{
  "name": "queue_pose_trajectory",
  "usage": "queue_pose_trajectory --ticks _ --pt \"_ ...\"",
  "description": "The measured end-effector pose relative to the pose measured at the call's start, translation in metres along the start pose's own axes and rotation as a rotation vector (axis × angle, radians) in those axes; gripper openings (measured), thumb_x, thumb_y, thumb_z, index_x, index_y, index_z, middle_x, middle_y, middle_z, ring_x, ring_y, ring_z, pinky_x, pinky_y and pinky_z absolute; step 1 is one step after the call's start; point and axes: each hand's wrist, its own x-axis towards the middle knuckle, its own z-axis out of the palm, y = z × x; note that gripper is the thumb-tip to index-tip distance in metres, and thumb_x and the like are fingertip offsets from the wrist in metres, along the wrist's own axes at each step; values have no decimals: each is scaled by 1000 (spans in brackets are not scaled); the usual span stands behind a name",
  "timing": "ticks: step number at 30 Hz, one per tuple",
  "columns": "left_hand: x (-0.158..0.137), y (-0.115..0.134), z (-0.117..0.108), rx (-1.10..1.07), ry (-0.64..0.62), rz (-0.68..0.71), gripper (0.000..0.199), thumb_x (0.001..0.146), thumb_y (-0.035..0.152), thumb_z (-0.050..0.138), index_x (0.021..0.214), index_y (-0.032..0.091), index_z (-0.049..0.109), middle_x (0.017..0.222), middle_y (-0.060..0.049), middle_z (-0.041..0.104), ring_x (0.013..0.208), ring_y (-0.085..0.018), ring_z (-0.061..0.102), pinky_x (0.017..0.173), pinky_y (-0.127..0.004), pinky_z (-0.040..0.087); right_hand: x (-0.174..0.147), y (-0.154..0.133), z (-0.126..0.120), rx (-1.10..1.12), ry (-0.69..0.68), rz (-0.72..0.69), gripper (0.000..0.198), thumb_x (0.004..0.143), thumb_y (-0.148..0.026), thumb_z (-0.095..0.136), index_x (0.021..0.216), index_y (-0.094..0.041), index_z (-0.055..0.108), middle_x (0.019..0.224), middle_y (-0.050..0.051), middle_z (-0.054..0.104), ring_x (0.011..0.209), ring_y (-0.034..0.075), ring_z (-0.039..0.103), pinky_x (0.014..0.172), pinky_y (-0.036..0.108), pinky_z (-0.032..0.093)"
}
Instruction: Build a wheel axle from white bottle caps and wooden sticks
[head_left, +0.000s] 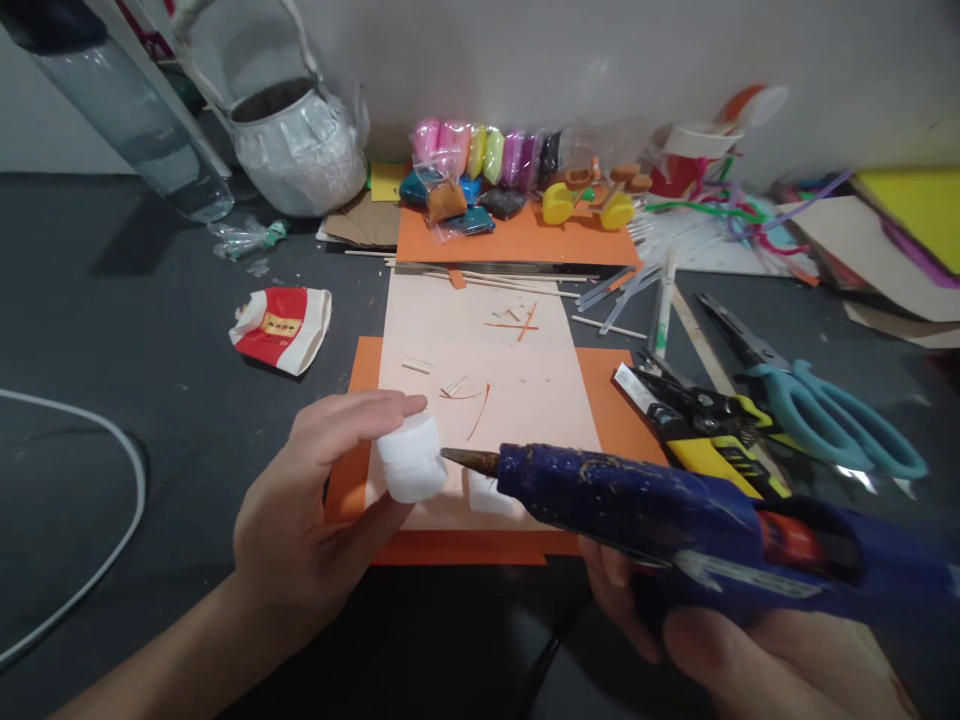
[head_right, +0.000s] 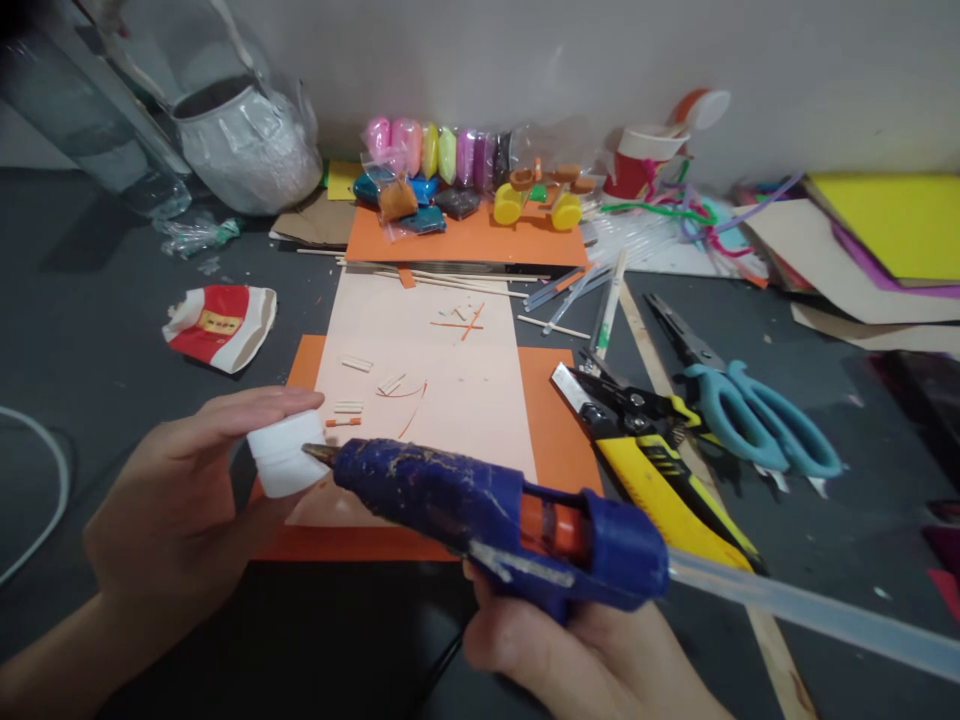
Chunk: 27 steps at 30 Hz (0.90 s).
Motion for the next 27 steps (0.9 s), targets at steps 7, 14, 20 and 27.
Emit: queue_pose_trajectory --ticks 7,14,20,27 --pt "0 0 -2 5 -38 4 54 78 3 73 124 29 62 124 -5 71 121 -29 63 106 -53 49 4 -9 3 97 -28 -74 23 88 -41 60 70 -32 71 69 -7 70 59 16 65 54 17 58" --pt "-1 0 0 -54 -14 30 60 76 -3 72 126 27 62 124 -6 70 120 -31 63 105 -56 49 11 -20 2 136 -13 -101 27 84 -34 63 59 -26 66 53 -8 62 44 10 57 44 10 50" --pt "-2 0 2 -70 -11 5 57 76 1 73 125 28 63 124 -4 71 120 -30 63 107 -56 48 9 -19 6 271 -76 59 15 76 -24 64 61 -24 67 58 -6 64 50 11 61 46 10 52" --pt "-1 1 2 -65 14 15 51 79 7 73 124 29 63 121 -3 72 117 -29 65 106 -54 50 22 -27 5 313 -51 0 15 69 -18 65 57 -27 70 58 -8 67 54 11 65 56 9 56"
